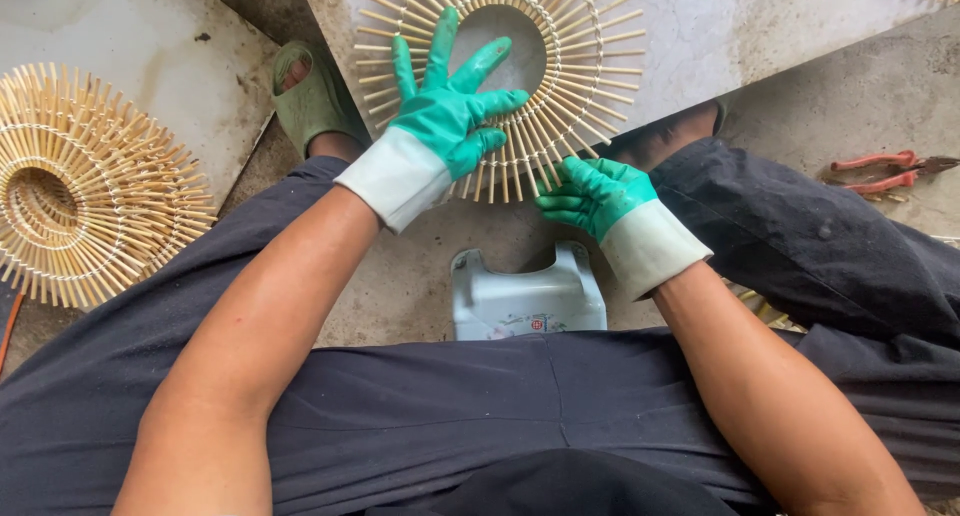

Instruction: The person picks up a bamboo frame, places it on a table, and scrapes the inner rim with a small blade before repeating the process with a second frame.

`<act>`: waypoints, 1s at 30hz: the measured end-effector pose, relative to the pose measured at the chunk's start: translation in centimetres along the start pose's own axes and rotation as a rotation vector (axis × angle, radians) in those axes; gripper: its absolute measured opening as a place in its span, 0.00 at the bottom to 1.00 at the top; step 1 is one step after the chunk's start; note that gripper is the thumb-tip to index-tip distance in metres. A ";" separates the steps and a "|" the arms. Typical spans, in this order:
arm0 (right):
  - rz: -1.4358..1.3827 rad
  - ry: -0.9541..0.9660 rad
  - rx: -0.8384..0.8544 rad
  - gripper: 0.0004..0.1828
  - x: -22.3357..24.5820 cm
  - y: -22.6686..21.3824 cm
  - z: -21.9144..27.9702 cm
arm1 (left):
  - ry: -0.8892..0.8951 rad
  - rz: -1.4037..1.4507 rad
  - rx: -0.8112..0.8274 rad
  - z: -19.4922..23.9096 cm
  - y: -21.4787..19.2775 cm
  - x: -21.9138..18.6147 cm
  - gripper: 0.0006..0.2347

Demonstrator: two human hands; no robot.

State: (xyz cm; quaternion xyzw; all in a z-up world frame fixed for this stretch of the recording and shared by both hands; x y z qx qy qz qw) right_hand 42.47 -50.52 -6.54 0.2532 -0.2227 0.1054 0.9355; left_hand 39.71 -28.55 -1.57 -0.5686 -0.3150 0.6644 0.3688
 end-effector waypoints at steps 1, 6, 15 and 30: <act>0.022 0.008 0.026 0.14 0.1 0.6 0.4 | -0.012 0.006 0.032 -0.1 -0.3 0.1 0.20; -0.032 0.021 -0.003 0.14 -0.3 0.0 0.0 | -0.003 -0.111 0.095 -0.3 0.9 1.9 0.17; -0.003 0.034 -0.020 0.17 -0.6 0.6 -0.1 | -0.077 0.026 0.081 -0.4 1.0 -0.2 0.17; -0.029 0.004 0.047 0.16 -0.1 0.9 0.8 | -0.026 -0.024 0.035 -0.1 0.3 0.6 0.16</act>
Point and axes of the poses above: each hand's wrist, its own z-axis away from the middle knuckle, its own y-axis out of the palm, x = y × z, the point moved 8 cm from there along -z, towards the middle knuckle, and after that the axes turned 1 degree about x, right-handed, at the moved point
